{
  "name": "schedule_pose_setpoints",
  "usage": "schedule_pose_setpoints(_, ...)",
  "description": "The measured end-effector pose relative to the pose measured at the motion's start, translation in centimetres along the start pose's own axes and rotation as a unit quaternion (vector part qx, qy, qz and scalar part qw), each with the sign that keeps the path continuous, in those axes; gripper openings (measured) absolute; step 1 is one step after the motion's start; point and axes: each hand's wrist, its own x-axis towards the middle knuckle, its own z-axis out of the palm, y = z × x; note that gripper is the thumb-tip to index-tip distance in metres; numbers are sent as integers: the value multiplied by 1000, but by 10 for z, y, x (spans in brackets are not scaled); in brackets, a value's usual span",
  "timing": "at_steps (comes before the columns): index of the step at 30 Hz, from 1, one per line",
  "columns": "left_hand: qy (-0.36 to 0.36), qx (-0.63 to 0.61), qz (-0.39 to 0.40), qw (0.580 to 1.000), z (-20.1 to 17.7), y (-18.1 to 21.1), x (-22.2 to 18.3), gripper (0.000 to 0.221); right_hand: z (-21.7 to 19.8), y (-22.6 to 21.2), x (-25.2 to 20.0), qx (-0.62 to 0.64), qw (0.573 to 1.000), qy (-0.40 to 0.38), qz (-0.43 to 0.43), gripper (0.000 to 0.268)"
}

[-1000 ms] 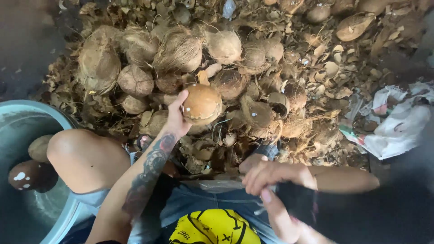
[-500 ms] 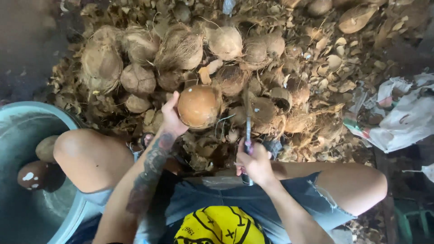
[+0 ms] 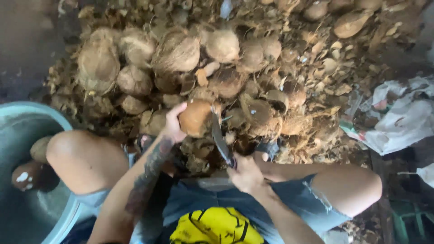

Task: The person is sitting and using a knife to scrape the remaining fibers and husks off of coconuts, then placing the cleaned coconuts into a large metal basin.

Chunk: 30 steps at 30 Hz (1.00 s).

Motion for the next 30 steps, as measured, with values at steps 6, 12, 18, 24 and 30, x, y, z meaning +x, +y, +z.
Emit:
schedule_pose_setpoints(6,-79,9,61,995,1,-1,18,52,8,-4,23,453,887,-9,91,8)
schedule_pose_setpoints(12,-33,-32,10,999,-12,-15,12,57,-72,-109,-23,668,707,33,-230,11)
schedule_pose_setpoints(18,76,112,2,991,2,4,15,67,-87,-36,-14,283,725,157,-608,16)
schedule_pose_setpoints(24,-30,119,61,991,-9,4,17,53,36,40,36,340,923,-51,174,11)
schedule_pose_setpoints(30,2,20,-3,1000,-10,-6,20,44,-73,-68,-24,301,949,66,-68,15)
